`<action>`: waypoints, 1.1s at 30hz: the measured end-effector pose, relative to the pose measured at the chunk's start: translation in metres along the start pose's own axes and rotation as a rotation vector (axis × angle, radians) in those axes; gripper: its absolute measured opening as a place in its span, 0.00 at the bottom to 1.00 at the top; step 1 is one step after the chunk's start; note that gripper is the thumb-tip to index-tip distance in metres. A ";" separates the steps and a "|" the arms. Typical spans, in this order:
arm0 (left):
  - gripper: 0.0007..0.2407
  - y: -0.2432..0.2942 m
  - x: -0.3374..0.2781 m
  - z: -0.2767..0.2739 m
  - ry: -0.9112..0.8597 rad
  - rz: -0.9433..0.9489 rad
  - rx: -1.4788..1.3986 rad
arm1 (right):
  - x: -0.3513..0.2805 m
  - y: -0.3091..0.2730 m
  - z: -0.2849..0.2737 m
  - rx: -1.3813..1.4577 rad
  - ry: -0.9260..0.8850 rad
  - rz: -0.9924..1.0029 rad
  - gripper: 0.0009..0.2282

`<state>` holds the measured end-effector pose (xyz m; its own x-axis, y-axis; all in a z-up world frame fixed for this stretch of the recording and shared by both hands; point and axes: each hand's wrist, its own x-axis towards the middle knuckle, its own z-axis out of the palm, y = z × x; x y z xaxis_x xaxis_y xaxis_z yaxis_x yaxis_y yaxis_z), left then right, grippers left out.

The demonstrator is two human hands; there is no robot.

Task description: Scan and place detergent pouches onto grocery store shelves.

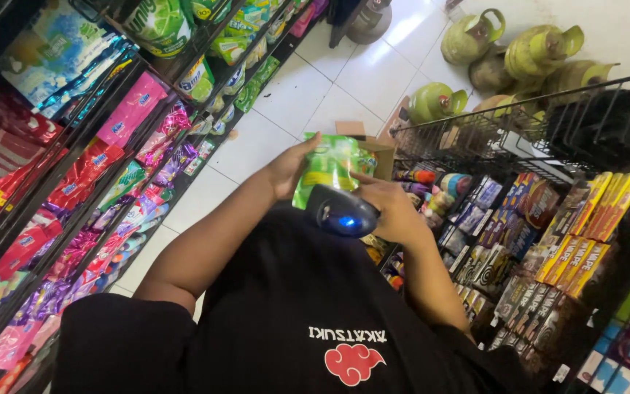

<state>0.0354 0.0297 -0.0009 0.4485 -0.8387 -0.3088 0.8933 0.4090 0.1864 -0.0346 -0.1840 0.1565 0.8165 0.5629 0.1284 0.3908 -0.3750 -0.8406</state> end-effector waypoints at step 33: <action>0.22 -0.004 -0.038 0.039 -0.161 0.263 -0.210 | -0.043 0.048 0.000 0.222 0.331 0.431 0.28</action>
<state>0.0136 0.0456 0.0461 0.6681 -0.7340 -0.1221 0.7422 0.6690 0.0394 -0.0512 -0.2266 0.1106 0.9852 0.1204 -0.1222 -0.0754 -0.3361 -0.9388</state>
